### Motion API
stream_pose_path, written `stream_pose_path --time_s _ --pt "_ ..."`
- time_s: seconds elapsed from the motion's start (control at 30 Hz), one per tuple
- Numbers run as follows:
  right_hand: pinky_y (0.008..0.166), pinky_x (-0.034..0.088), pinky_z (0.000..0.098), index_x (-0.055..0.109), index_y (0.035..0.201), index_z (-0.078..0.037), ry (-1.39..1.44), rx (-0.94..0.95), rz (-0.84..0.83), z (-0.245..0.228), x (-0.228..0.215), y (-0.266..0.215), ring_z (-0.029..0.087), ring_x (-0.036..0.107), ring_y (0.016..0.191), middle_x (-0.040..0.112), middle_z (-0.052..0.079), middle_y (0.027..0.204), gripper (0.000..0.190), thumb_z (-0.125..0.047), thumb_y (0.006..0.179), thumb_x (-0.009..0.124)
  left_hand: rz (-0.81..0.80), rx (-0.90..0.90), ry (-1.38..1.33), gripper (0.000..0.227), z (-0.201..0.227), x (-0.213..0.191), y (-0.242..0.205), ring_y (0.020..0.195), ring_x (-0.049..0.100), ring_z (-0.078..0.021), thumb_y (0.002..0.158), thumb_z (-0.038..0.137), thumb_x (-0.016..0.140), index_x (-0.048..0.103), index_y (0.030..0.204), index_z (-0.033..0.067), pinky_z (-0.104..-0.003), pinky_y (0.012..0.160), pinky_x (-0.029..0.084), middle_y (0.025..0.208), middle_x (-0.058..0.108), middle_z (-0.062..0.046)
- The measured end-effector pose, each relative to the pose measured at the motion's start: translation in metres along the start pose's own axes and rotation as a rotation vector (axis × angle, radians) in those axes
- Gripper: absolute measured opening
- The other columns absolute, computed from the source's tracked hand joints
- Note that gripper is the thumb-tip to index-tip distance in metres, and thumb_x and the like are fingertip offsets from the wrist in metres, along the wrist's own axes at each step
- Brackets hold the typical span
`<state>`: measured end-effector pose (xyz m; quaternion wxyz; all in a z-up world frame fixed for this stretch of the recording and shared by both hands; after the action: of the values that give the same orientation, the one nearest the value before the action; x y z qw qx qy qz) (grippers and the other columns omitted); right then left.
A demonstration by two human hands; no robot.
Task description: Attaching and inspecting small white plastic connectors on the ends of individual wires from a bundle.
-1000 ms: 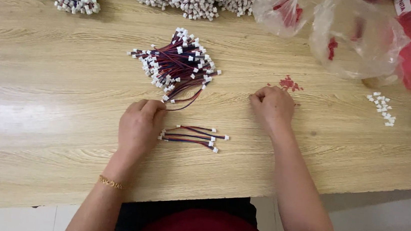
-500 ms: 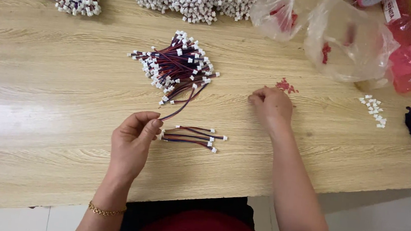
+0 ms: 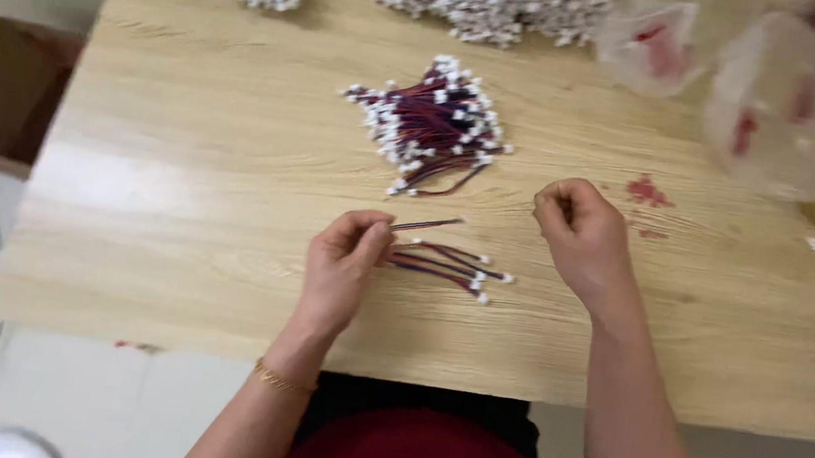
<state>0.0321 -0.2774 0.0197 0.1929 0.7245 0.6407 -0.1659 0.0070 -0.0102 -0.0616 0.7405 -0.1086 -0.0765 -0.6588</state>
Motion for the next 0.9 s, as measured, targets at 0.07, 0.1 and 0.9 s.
stream_pose_path --time_s 0.07,0.1,0.9 --pt "0.065 0.051 0.0273 0.063 0.093 -0.005 0.166 -0.034 -0.085 -0.021 0.024 -0.016 0.015 0.06 0.065 0.06 0.007 0.066 0.005 -0.003 0.089 0.062 0.022 -0.004 -0.014 0.013 0.006 0.002 -0.002 0.07 0.059 -0.0105 0.092 0.01 0.066 0.069 0.102 0.0025 -0.023 0.062 0.051 0.078 0.066 -0.007" --pt "0.065 0.051 0.0264 0.063 0.092 -0.003 0.314 -0.067 -0.145 -0.032 0.032 -0.024 0.014 0.06 0.064 0.061 0.007 0.067 0.008 0.003 0.086 0.064 0.019 -0.007 -0.047 0.013 0.007 0.007 -0.002 0.071 0.058 -0.0092 0.091 0.01 0.066 0.069 0.102 0.0031 -0.022 0.063 0.051 0.079 0.066 -0.006" --pt "0.084 0.043 0.0354 0.072 0.093 -0.02 -0.19 -0.657 -0.059 -0.064 0.078 -0.033 0.021 0.061 0.093 0.069 -0.004 0.092 0.01 -0.022 0.084 0.076 -0.002 -0.105 -0.197 0.017 -0.004 0.016 -0.01 0.075 0.064 -0.0109 0.092 0.007 0.064 0.067 0.108 0.0014 -0.022 0.065 0.056 0.085 0.067 -0.008"
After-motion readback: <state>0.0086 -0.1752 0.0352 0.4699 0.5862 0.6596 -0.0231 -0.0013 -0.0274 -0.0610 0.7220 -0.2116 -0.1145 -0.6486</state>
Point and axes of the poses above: each hand's wrist, its own y-axis towards the middle knuckle, its own x-axis out of the palm, z = x × y, the point moved 2 cm from there along y, towards the middle knuckle
